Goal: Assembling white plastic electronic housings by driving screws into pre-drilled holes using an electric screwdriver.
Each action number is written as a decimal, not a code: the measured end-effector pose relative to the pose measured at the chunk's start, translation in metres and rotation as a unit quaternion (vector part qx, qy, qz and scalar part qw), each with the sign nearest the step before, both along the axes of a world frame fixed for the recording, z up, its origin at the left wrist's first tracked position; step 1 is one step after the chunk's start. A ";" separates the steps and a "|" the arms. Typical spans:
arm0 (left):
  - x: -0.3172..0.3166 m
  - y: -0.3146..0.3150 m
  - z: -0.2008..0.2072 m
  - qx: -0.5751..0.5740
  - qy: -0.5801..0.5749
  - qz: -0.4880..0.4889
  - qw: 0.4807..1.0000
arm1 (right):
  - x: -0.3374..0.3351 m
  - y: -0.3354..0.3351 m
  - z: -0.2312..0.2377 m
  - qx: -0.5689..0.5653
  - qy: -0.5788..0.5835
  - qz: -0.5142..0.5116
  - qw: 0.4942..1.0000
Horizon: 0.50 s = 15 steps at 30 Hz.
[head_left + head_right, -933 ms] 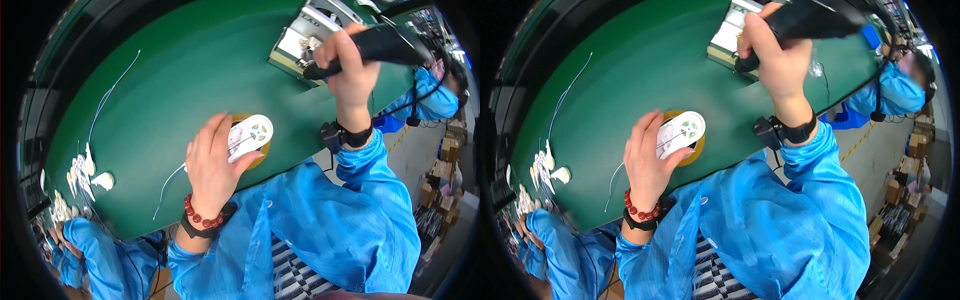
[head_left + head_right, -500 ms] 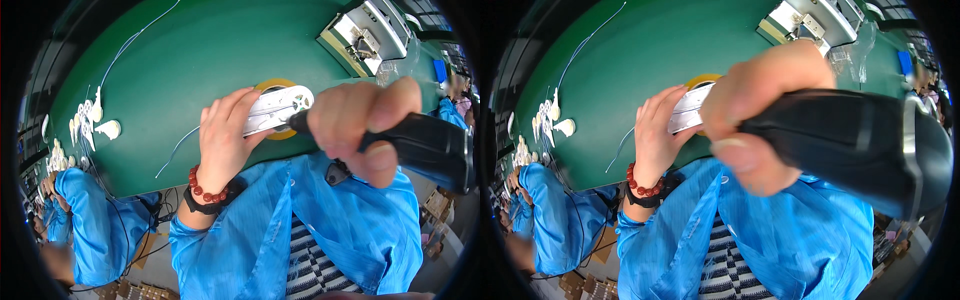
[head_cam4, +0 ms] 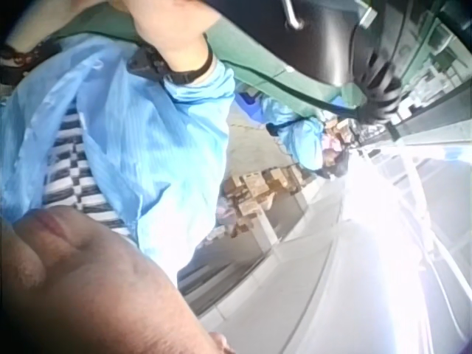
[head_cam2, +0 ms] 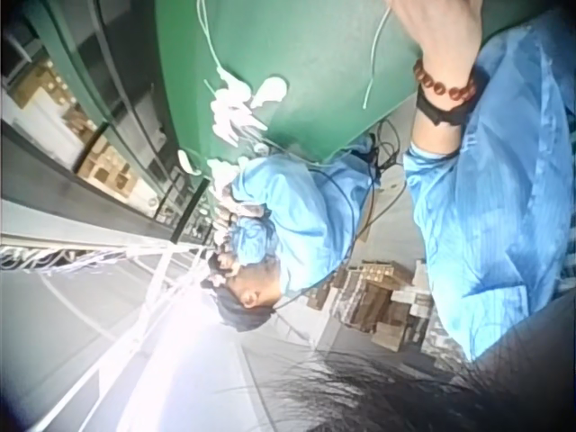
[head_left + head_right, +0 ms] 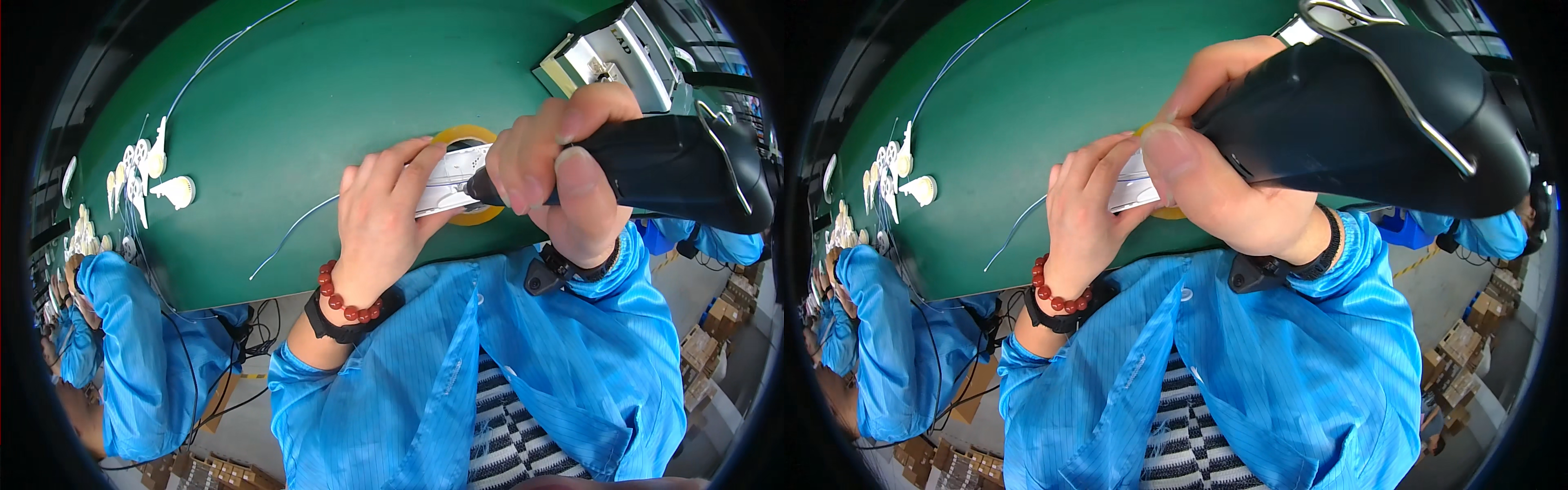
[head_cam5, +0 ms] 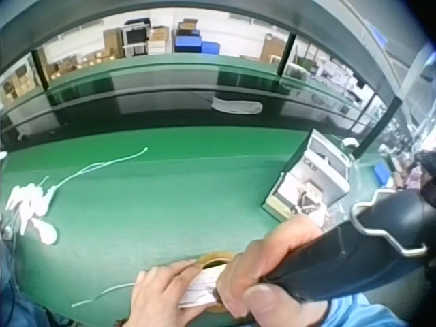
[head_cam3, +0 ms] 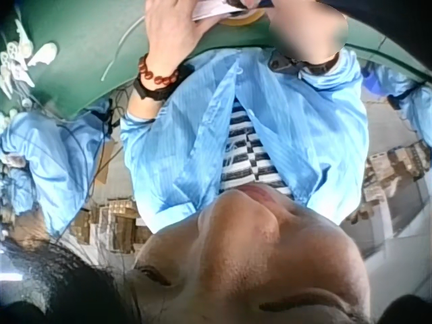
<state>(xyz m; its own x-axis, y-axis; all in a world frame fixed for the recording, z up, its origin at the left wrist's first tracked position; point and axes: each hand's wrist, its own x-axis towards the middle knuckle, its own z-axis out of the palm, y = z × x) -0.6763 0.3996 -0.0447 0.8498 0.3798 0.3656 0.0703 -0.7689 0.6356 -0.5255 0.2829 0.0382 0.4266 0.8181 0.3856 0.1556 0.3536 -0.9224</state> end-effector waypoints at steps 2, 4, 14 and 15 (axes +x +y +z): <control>0.001 0.001 0.000 -0.001 -0.003 0.000 1.000 | 0.001 0.001 -0.001 -0.011 -0.008 -0.011 1.000; 0.001 0.002 0.001 -0.005 -0.005 -0.001 1.000 | 0.003 0.003 -0.001 -0.017 -0.018 -0.007 1.000; -0.002 0.005 0.005 -0.011 0.018 -0.001 1.000 | 0.000 0.005 -0.001 0.006 -0.072 0.002 0.997; -0.003 0.005 0.007 -0.012 0.022 -0.001 1.000 | -0.003 0.006 -0.001 0.012 -0.067 0.001 0.998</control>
<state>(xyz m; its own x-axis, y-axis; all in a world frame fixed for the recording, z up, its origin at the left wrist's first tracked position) -0.6791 0.4048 -0.0380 0.8655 0.3872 0.3178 0.0982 -0.7533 0.6503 -0.5286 0.2886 0.0374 0.3682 0.8088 0.4585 0.2770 0.3753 -0.8845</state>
